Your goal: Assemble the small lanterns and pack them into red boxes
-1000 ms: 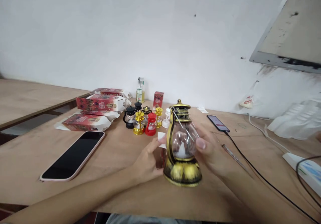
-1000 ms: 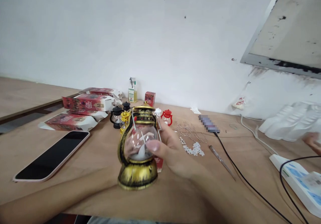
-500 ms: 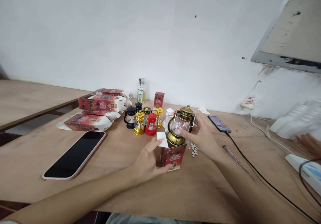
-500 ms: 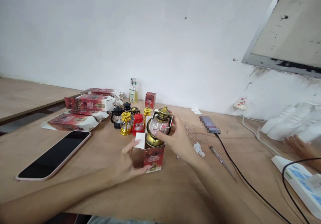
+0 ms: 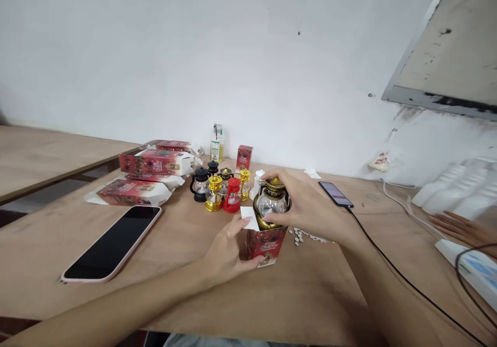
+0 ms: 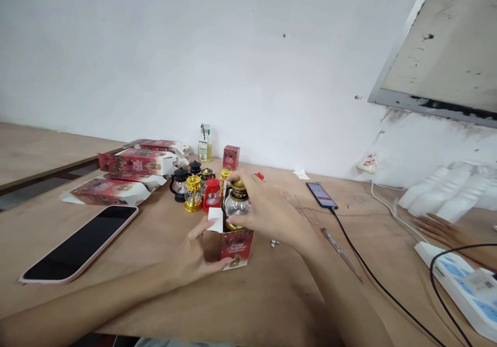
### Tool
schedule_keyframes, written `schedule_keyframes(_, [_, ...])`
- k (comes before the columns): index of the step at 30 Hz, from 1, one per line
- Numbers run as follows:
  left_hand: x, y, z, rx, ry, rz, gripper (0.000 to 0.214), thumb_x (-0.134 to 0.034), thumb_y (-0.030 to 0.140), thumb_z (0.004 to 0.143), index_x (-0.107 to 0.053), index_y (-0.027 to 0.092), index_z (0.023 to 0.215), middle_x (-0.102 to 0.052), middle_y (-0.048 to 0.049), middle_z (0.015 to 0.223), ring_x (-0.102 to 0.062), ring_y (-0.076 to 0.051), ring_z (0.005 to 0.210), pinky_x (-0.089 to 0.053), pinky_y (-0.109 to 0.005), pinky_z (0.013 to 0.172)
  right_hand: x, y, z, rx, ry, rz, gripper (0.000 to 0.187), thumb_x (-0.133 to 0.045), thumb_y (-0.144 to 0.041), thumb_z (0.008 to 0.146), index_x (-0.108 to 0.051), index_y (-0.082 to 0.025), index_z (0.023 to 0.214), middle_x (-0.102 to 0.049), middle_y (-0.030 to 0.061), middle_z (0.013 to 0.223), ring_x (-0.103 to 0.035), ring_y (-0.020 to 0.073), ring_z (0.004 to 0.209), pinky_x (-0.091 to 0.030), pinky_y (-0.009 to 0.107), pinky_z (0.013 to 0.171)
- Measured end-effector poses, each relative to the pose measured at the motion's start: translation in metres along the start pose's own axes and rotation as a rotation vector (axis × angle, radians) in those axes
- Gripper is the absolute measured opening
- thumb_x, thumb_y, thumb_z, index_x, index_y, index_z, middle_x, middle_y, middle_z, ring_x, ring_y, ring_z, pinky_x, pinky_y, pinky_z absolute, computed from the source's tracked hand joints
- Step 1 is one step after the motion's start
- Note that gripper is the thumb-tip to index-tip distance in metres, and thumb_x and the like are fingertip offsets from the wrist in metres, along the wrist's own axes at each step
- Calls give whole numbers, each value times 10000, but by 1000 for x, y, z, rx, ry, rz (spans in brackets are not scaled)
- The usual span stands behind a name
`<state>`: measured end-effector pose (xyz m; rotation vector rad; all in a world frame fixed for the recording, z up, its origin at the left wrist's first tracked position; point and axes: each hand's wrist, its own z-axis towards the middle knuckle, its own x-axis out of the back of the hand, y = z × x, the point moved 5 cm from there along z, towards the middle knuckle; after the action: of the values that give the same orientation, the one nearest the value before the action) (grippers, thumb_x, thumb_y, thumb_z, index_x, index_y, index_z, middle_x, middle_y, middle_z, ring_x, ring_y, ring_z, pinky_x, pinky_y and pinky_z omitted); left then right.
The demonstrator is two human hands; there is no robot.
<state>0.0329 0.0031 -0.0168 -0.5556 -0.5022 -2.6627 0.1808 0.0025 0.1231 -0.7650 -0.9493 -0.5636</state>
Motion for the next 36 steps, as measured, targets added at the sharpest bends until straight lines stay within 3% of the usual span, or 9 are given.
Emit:
schedule_keyframes(5, [1, 0, 0, 13, 5, -35, 795, -654, 408, 770, -177, 318, 1400, -524, -79, 1159, -615, -275, 980, -572, -448, 774, -7, -10, -6, -38, 34, -72, 461, -632, -215, 711, -416, -240, 1118, -556, 54, 1152, -577, 225, 943, -466, 332, 738])
schedule_keyframes(14, [-4, -5, -5, -3, 18, -96, 792, -656, 371, 759, -172, 327, 1384, -505, -97, 1174, -590, -300, 1029, -552, -479, 795, -22, -16, -4, -36, -2, -252, 367, -620, -150, 693, -453, -171, 1019, -562, 94, 1038, -560, 267, 940, -435, 352, 722])
schedule_keyframes(22, [-8, -10, -8, 18, -13, -102, 819, -682, 350, 727, -167, 340, 1364, -513, -110, 1193, -561, -332, 1100, -530, -534, 844, -21, -17, -4, -16, 3, -222, 322, -632, -130, 699, -456, -192, 961, -577, 58, 984, -553, 229, 873, -405, 322, 688])
schedule_keyframes(36, [-4, -5, -3, 4, -16, -107, 811, -678, 361, 741, -175, 345, 1377, -515, -91, 1184, -596, -307, 1038, -566, -478, 794, -20, -5, -4, -32, -40, -47, 284, -706, -137, 681, -532, -209, 893, -630, 2, 841, -545, 168, 747, -324, 244, 616])
